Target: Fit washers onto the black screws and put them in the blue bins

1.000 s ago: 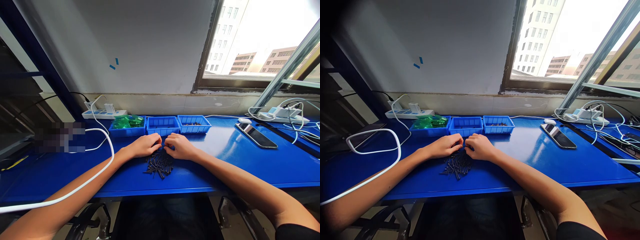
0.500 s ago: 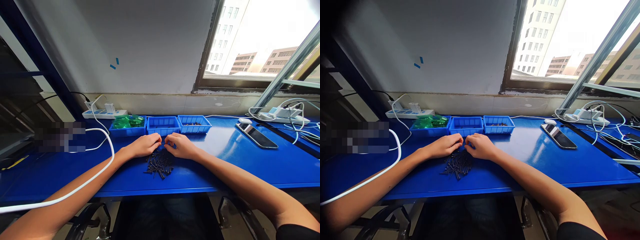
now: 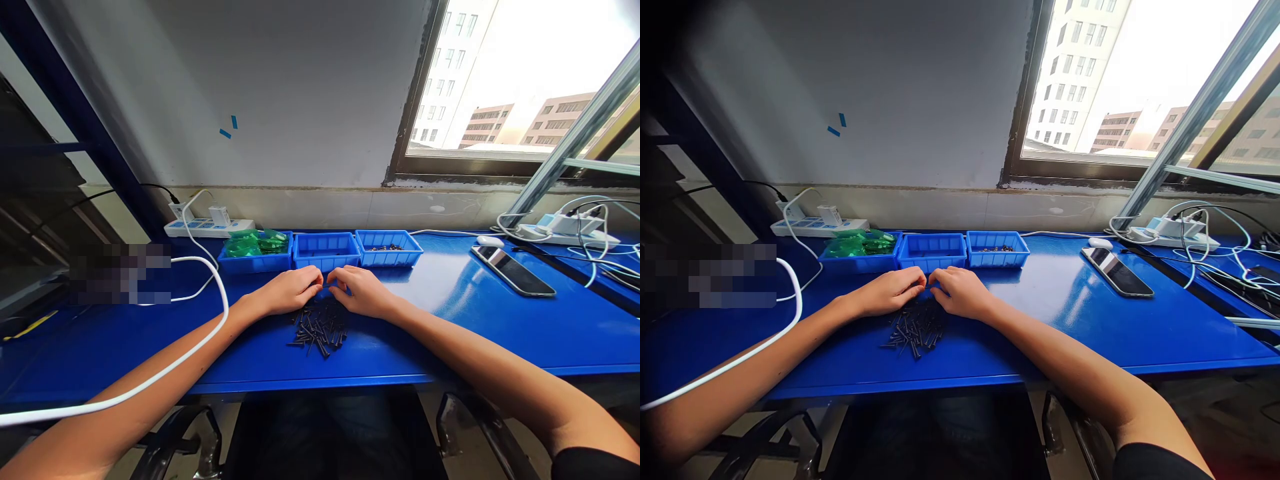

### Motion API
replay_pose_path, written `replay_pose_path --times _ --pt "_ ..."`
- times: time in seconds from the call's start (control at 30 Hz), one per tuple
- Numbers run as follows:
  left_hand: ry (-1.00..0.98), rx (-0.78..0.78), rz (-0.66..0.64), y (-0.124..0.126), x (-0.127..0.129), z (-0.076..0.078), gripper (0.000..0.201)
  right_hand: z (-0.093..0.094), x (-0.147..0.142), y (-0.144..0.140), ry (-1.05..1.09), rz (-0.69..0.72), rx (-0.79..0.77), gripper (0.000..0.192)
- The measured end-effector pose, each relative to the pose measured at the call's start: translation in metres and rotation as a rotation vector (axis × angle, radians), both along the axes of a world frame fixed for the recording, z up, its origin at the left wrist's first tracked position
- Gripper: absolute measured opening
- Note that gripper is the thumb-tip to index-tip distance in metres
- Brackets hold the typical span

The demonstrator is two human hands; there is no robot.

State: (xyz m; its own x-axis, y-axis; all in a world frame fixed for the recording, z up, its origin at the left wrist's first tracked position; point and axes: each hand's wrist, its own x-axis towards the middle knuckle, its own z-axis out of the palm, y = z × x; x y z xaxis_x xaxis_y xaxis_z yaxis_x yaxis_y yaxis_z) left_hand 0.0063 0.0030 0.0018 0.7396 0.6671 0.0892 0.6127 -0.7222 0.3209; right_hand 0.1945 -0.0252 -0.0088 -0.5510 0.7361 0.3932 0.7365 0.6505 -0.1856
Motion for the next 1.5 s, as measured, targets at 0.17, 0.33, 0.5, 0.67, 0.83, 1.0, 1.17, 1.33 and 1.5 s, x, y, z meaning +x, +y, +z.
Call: replay_pose_path --times 0.17,0.33,0.5,0.67,0.83,1.0,1.17,1.33,1.5 --pt "-0.001 0.005 0.004 0.0009 -0.0003 -0.0007 0.011 0.0019 -0.0009 -0.0016 -0.043 -0.042 -0.043 0.016" --pt "-0.012 0.015 -0.006 0.0006 -0.0002 -0.0005 0.013 0.0011 -0.0012 -0.0017 -0.042 -0.029 -0.017 0.008" --pt "-0.018 0.021 -0.012 0.0012 -0.0011 -0.0017 0.013 0.0004 -0.0006 -0.0004 -0.025 -0.026 -0.001 0.006" --pt "-0.024 0.029 -0.017 0.0011 -0.0014 -0.0018 0.014 -0.0009 -0.0007 0.0005 0.006 -0.033 0.005 0.005" --pt "-0.02 0.017 -0.016 -0.0004 -0.0012 -0.0006 0.015 -0.0009 -0.0016 -0.0001 0.015 -0.039 0.0 0.005" --pt "0.006 0.027 -0.019 0.0004 -0.0011 -0.0008 0.015 0.0006 -0.0017 -0.0011 0.008 -0.029 -0.008 0.006" --pt "0.03 0.022 -0.054 0.0029 -0.0012 -0.0017 0.018 0.0015 -0.001 -0.0017 0.003 -0.02 -0.018 0.008" --pt "0.044 0.018 -0.051 0.0037 -0.0013 -0.002 0.02 0.0014 -0.0011 -0.0019 -0.01 -0.022 -0.028 0.012" --pt "0.044 0.025 -0.061 0.0029 -0.0008 -0.0007 0.022 0.0008 -0.0014 -0.0016 -0.008 -0.02 -0.004 0.008"
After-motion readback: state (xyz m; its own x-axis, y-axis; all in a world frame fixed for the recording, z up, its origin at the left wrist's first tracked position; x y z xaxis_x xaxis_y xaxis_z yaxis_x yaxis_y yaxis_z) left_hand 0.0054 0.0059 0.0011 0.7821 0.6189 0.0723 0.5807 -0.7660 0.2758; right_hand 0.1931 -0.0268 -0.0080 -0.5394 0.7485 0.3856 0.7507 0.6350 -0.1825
